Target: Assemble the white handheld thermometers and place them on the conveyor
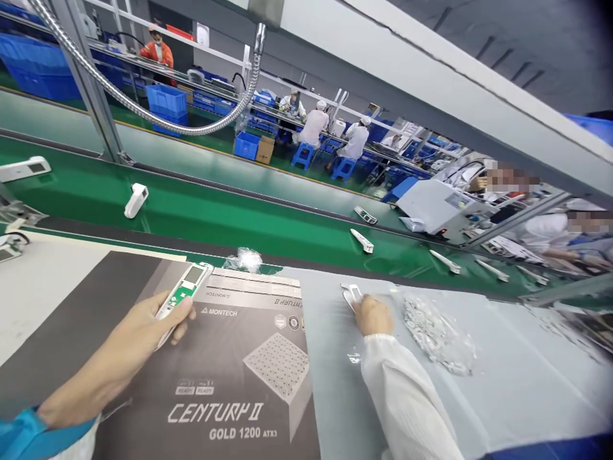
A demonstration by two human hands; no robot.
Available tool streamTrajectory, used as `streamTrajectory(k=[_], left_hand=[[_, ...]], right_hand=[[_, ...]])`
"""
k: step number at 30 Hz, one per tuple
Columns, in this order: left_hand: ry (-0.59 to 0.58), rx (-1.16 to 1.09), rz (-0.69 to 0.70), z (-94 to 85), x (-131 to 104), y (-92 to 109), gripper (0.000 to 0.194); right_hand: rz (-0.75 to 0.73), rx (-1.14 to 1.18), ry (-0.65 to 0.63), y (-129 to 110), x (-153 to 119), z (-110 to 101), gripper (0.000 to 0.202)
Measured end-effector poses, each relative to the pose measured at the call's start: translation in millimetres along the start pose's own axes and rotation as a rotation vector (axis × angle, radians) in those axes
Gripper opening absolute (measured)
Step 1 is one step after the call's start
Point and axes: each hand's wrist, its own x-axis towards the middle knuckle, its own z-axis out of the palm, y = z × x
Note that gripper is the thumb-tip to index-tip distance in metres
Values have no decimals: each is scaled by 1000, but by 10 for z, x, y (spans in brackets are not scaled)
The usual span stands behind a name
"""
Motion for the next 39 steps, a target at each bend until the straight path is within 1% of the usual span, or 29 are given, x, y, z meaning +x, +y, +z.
streamTrajectory(k=[2,4,7,10,11,12,14,16,17,18,19,21,23,24,27,29,31,34,36,39], left_hand=[[-57,-34,7,109,-1,34,49],[-108,-65,9,193,-31,63,49],[-141,-61,-6,247,-121,91,50],[-120,-13,15,295,-220,136,49],[-108,-9,37,336,-245,163,48],[-91,-9,64,397,-263,196,47],[-53,-5,127,578,-268,272,46],[-20,11,188,805,-226,330,46],[-14,17,217,918,-188,342,48],[-11,20,235,1018,-142,337,49],[-6,19,236,1101,-92,316,48],[4,13,205,1204,0,229,42],[9,-1,173,1229,61,111,36],[7,-9,171,1223,77,52,35],[30,6,186,1181,92,-64,33],[54,44,195,1169,98,-72,30],[42,70,206,1190,122,-36,28],[-31,97,208,1293,201,25,34],[-37,184,198,1395,269,39,39],[3,351,195,1524,349,32,45]], right_hand=[[27,49,-23,123,-15,40,17],[33,126,-16,155,-17,41,21],[31,281,18,144,-21,-88,17],[18,464,30,27,-131,-253,18],[3,549,11,-63,-213,-286,22],[-11,676,-36,-183,-321,-305,26],[-24,1031,-208,-497,-600,-310,37],[2,1383,-391,-847,-915,-300,52],[13,1501,-454,-1007,-1064,-296,59],[6,1561,-487,-1143,-1195,-292,63],[-23,1590,-508,-1252,-1303,-286,64],[-130,1577,-552,-1382,-1444,-251,55],[-215,1523,-578,-1423,-1500,-181,44],[-223,1501,-574,-1424,-1506,-138,43],[-191,1480,-534,-1406,-1475,-35,55],[-232,1464,-533,-1382,-1426,-27,59],[-320,1414,-531,-1331,-1355,-64,57],[-421,1254,-521,-1166,-1228,-123,48],[-422,1179,-521,-998,-1156,-115,46],[-328,1190,-534,-718,-1109,-27,53]])
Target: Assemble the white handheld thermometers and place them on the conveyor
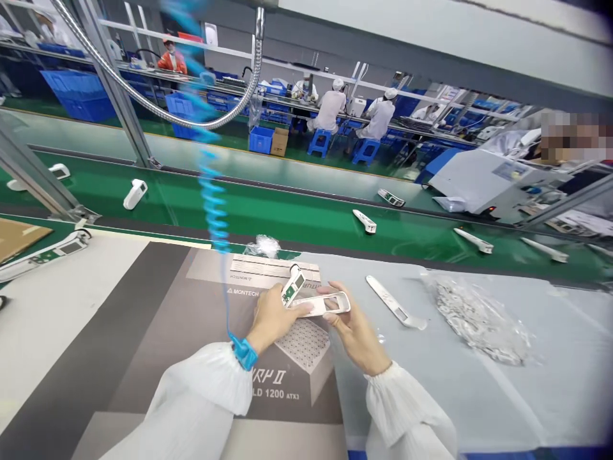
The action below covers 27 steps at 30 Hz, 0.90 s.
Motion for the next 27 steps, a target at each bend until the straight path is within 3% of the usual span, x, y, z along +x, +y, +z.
streamTrajectory(k=[3,6,9,12,15,19,23,27], left_hand=[[-27,37,43,5,4,23,43],[-63,19,118,-98,-54,63,50],[-27,15,342,-150,-102,78,40],[-95,4,544,-74,-102,34,34],[-193,-86,498,21,-97,-6,33],[-172,-113,417,19,-181,48,32],[-114,81,525,28,-350,17,34],[51,509,819,135,-552,-261,38]], right_hand=[[85,30,33,145,-112,-115,51],[117,57,68,175,-190,-112,45],[117,106,77,157,-199,-55,47],[86,122,115,179,-170,-4,49],[59,123,170,207,-160,31,46],[63,193,241,83,-225,105,48],[62,265,306,-150,-264,313,49],[219,432,499,-217,-198,605,65]])
